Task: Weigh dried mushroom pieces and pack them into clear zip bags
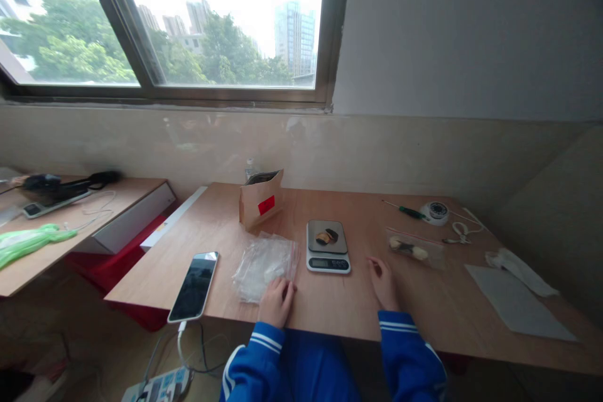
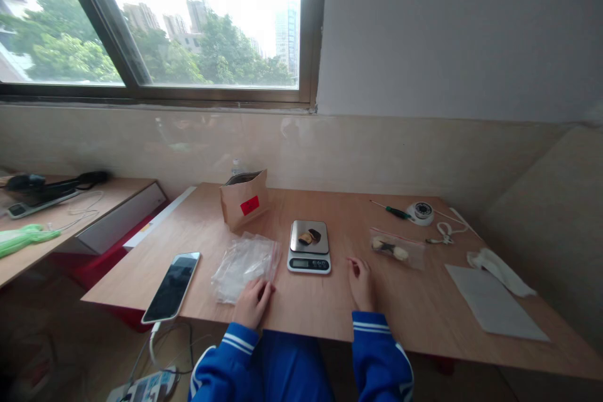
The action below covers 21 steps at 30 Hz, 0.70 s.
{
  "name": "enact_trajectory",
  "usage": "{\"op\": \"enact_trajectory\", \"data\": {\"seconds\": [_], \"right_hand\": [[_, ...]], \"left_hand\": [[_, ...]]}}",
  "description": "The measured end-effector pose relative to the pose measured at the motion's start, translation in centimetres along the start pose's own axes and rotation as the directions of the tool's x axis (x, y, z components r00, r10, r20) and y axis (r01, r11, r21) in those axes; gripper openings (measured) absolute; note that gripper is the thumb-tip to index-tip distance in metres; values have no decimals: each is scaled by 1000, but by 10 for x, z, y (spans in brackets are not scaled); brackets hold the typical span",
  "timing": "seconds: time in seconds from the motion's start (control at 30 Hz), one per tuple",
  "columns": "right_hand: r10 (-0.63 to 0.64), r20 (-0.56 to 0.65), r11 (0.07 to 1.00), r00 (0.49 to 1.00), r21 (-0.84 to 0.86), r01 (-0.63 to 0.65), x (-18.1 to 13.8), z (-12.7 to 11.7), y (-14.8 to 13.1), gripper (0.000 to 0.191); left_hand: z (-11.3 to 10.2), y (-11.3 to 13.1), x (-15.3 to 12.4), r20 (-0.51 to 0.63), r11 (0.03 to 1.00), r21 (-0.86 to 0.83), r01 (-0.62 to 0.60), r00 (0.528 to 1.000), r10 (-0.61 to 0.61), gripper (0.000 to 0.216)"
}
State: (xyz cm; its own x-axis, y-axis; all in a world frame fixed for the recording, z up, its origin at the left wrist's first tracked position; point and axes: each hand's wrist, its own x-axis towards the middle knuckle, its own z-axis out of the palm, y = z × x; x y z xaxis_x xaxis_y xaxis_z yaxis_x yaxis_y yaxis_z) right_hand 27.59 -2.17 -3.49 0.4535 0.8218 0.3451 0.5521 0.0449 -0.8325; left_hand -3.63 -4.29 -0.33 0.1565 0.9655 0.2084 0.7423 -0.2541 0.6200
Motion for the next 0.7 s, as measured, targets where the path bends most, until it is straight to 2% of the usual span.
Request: {"op": "enact_trajectory", "data": {"seconds": [0.1,0.23,0.3,0.37,0.43,0.47,0.57,0.63,0.7], "right_hand": [[92,-33,995,995,53,-90,-22,-14,16,41],[153,-45,985,987,84,-149,-27,-17,11,42],[152,-35,986,988,79,-149,-26,-17,8,42],[159,-26,985,987,72,-157,-25,-16,9,42],[172,-15,983,985,68,-170,-25,-16,11,41],[175,-7,982,984,68,-175,-25,-16,11,40],[168,0,983,986,75,-167,-26,-16,9,38],[159,-9,984,987,76,-158,-25,-17,6,37],[158,-13,985,987,70,-157,-25,-17,2,37]], "left_hand": [[-5,1,4,53,999,-29,26,998,-25,37],[-20,10,12,205,999,19,43,978,-46,32],[-32,24,20,225,999,35,22,974,-29,30],[-47,44,33,86,999,2,-40,995,40,29],[-66,66,56,-101,994,-43,-105,990,100,26],[-76,75,72,-208,989,-48,-143,970,130,24],[-104,90,131,-466,976,58,-210,859,212,26],[-116,86,172,-506,957,194,-215,814,286,30],[-122,74,204,-486,940,300,-162,822,297,32]]}}
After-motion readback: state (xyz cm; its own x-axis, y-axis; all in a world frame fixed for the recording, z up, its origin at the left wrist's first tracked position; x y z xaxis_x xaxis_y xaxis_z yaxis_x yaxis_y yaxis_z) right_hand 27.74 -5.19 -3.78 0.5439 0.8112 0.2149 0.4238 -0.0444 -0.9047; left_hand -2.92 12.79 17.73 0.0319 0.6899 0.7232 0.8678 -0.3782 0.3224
